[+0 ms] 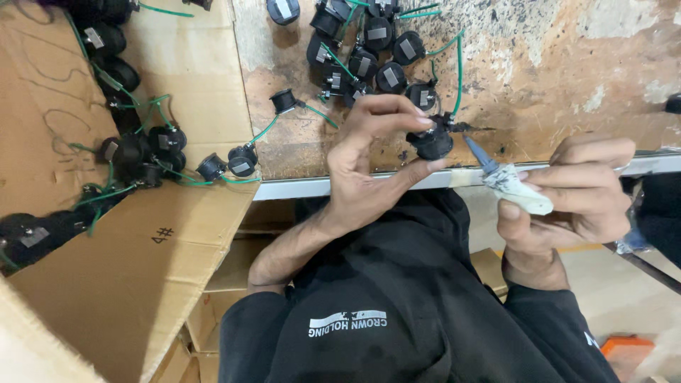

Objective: The person gathers black plug adapters with green wires from a workbench, bundles several in one hand, and uses a small handheld tool to press and trim at the plug bodies. They then place the bundled adapters into an open cardboard box beside the bench.

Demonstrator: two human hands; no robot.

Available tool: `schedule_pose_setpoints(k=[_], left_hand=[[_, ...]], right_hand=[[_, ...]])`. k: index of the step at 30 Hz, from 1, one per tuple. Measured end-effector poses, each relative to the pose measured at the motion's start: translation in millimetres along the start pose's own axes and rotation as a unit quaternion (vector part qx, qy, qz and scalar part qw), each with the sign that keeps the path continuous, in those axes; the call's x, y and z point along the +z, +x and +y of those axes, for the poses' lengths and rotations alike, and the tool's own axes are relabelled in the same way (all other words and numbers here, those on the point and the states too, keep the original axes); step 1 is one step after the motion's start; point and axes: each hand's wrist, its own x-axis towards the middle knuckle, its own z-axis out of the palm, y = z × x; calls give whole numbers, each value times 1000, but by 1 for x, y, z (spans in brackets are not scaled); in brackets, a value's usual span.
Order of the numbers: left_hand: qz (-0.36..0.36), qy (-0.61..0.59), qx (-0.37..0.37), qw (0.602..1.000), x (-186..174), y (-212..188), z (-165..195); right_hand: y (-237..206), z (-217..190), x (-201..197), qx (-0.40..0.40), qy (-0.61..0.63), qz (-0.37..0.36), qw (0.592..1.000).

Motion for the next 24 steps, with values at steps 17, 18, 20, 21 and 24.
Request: schedule_pose_setpoints(k=[17, 18, 20, 21, 24], left_hand=[[-18, 227, 129, 965, -9, 0, 9], [-22, 231, 133, 964, -10, 0, 10], [-13, 261, 147, 954, -11, -1, 10], [-9, 276, 154, 949, -11, -1, 11], [8, 219, 153, 964, -8, -4, 8]], right_hand=[[4, -11, 8, 35, 8, -1, 999], [5, -11, 7, 37, 2, -8, 999], [6, -10, 5, 40, -11, -22, 999], [8, -7, 3, 10, -51, -25, 998], [7, 0, 1, 1, -110, -16, 994]])
